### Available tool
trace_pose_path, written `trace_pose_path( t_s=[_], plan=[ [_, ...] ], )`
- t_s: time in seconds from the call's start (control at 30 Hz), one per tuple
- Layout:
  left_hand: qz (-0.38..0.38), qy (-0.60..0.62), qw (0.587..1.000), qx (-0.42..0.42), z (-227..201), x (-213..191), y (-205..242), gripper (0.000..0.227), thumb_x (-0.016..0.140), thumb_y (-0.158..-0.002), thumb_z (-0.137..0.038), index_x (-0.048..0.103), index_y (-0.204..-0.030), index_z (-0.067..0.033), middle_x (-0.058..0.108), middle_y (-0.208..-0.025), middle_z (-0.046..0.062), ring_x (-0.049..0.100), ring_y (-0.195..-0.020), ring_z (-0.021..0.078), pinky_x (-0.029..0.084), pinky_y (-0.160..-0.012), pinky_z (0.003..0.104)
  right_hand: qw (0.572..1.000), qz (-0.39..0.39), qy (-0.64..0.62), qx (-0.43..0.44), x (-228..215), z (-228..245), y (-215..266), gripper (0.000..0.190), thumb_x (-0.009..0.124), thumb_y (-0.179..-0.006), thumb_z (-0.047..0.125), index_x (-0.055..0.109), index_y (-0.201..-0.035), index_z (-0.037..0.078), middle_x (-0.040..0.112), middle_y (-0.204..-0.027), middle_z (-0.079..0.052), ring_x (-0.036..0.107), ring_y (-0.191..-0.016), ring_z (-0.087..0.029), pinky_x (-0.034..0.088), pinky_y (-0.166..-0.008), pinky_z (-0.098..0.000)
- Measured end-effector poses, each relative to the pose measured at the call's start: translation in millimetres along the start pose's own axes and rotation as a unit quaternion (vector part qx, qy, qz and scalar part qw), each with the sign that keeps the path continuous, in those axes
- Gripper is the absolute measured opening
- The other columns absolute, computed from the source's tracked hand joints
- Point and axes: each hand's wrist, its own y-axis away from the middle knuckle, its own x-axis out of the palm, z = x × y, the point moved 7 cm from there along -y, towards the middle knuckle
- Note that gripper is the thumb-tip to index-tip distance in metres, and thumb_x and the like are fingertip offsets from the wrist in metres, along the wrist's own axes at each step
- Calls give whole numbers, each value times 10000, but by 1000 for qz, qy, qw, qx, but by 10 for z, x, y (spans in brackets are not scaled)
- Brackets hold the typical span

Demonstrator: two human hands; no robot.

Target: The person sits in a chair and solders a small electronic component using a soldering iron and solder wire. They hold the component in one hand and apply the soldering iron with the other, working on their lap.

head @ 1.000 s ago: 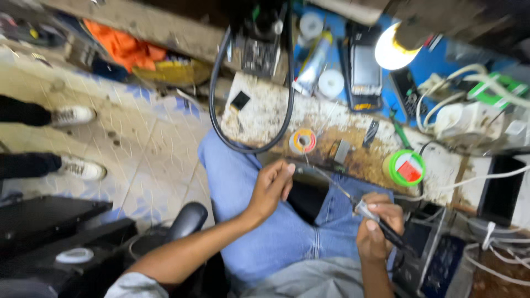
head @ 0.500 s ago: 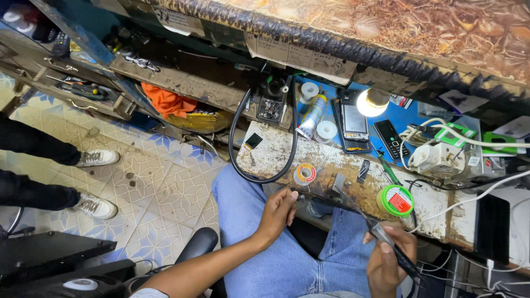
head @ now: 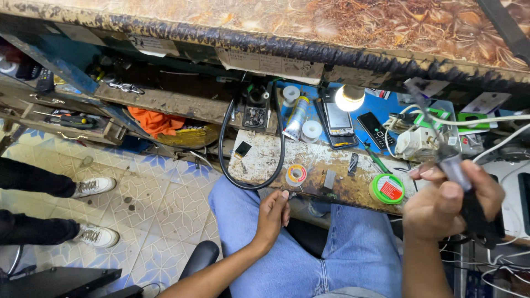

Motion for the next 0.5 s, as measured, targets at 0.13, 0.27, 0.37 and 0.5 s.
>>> trace_pose_path(
  t_s=[0.13,0.27,0.37,0.5],
  plan=[
    [-7,1,1000,-22,18,-12,13,377,585,-1030,-309,535,-729,-89,452,-470,15,406,-391,87,339,-392,240,997,6,-16,-69,219,154,-248,376,582,-1056,280,465,-1329,49,408,-759,-233,420,-599,-332,473,-592,-484],
    [-3,-17,999,-48,30,-24,49,379,590,-1021,-344,585,-756,-75,472,-468,11,426,-384,90,337,-394,239,994,4,15,-112,383,281,-265,339,581,-1035,230,469,-1286,32,467,-814,-270,487,-617,-366,460,-551,-455],
    [4,-13,999,-41,30,-25,73,363,588,-1034,-309,620,-774,-59,468,-465,8,422,-387,80,340,-395,223,988,49,46,-142,529,337,-219,275,548,-1073,226,480,-1295,78,449,-899,-250,513,-684,-346,468,-562,-418],
    [8,-11,999,-45,-91,-3,75,344,598,-1030,-302,649,-797,-53,474,-487,-5,432,-411,75,359,-408,221,979,42,47,-192,563,275,-176,346,505,-1067,263,490,-1381,119,445,-1017,-266,538,-714,-407,453,-528,-418]
  ],
)
